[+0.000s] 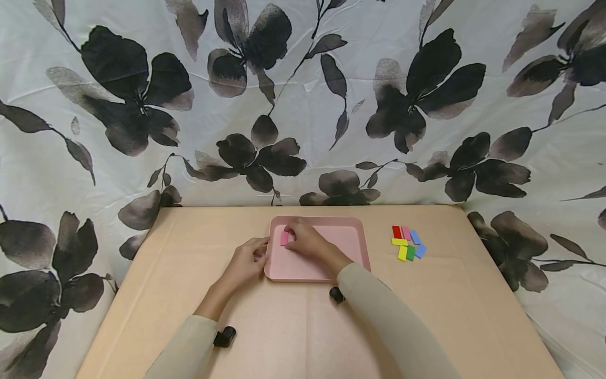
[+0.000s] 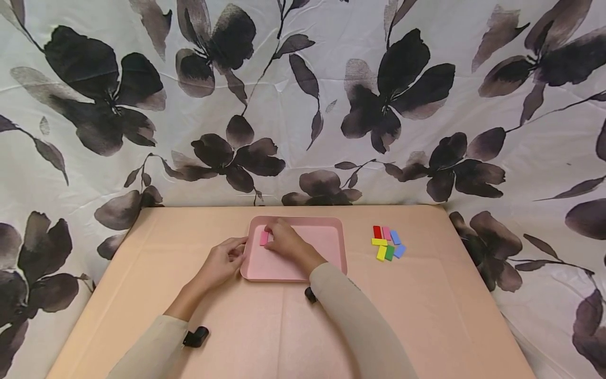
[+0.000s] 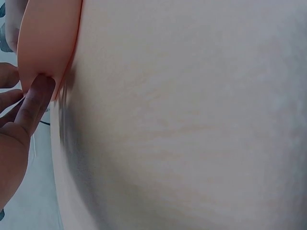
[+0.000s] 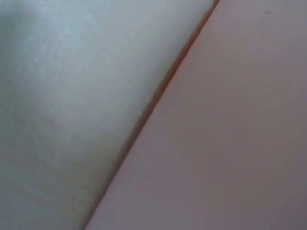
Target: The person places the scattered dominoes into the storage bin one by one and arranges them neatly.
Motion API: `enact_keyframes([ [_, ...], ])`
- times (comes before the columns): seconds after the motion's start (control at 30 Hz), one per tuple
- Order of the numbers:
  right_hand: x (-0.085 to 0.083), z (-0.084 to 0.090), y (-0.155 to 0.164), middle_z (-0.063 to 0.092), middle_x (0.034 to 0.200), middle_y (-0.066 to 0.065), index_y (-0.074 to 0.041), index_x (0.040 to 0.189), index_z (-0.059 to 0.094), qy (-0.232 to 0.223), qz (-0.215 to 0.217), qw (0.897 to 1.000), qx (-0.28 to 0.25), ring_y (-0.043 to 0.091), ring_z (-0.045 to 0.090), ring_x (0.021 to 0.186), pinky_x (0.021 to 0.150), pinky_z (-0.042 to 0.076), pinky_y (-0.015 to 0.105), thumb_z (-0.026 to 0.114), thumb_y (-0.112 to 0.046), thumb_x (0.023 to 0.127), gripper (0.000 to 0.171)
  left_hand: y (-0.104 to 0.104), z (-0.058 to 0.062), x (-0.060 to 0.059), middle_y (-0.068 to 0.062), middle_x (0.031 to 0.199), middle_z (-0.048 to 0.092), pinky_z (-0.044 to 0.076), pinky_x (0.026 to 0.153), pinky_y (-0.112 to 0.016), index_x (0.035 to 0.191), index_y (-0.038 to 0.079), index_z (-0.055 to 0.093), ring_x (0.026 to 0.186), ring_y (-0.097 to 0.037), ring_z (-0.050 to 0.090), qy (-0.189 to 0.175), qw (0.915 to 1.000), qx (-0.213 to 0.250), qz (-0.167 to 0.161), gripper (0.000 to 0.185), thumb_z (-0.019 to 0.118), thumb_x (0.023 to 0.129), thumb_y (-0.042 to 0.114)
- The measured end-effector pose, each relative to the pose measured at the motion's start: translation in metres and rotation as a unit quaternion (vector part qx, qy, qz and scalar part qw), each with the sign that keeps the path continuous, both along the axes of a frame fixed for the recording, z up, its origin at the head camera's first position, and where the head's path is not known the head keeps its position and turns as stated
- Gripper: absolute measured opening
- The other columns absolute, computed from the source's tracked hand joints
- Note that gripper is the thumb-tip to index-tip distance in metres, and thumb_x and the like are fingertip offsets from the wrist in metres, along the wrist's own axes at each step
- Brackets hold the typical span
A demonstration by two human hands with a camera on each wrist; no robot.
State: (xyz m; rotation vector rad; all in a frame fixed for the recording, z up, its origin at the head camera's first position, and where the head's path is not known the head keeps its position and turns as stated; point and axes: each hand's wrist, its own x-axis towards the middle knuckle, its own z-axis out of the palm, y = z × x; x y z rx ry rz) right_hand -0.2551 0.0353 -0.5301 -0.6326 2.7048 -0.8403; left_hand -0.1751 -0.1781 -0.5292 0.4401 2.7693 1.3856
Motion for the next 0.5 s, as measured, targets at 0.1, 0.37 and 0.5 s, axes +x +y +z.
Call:
enact_keyframes([
  [0.1,0.0002,-0.0003,0.0001,0.057,0.106,0.007,-0.006,0.119,0.067,0.0,0.0,1.0,0.003,0.019,0.051,0.098,0.084,0.049,0.028,0.083,-0.021,0.089,0.037,0.0007,-0.0001,-0.0002,-0.015,0.125,0.069,0.061,0.079,-0.031,0.141,-0.002,0.06,0.091,-0.017,0.067,0.003,1.0,-0.002,0.001,0.049,0.068,0.092,-0.003],
  [0.37,-0.0025,-0.0008,0.0012,0.058,0.11,0.009,-0.004,0.123,0.067,-0.005,0.001,1.0,-0.005,0.02,0.052,0.1,0.086,0.049,0.028,0.083,-0.018,0.088,0.041,0.0029,0.0005,-0.0021,-0.015,0.126,0.069,0.061,0.08,-0.03,0.14,-0.002,0.061,0.091,-0.017,0.067,-0.001,1.0,0.0,0.004,0.049,0.069,0.092,-0.002],
  [0.5,-0.0048,-0.0008,0.0015,0.055,0.103,0.007,-0.005,0.118,0.067,-0.006,0.002,1.0,-0.003,0.019,0.049,0.097,0.079,0.045,0.027,0.083,-0.019,0.087,0.038,0.0038,0.0007,-0.0035,-0.015,0.125,0.069,0.061,0.079,-0.029,0.14,-0.002,0.061,0.09,-0.017,0.067,0.001,1.0,-0.004,0.007,0.049,0.069,0.092,-0.002],
])
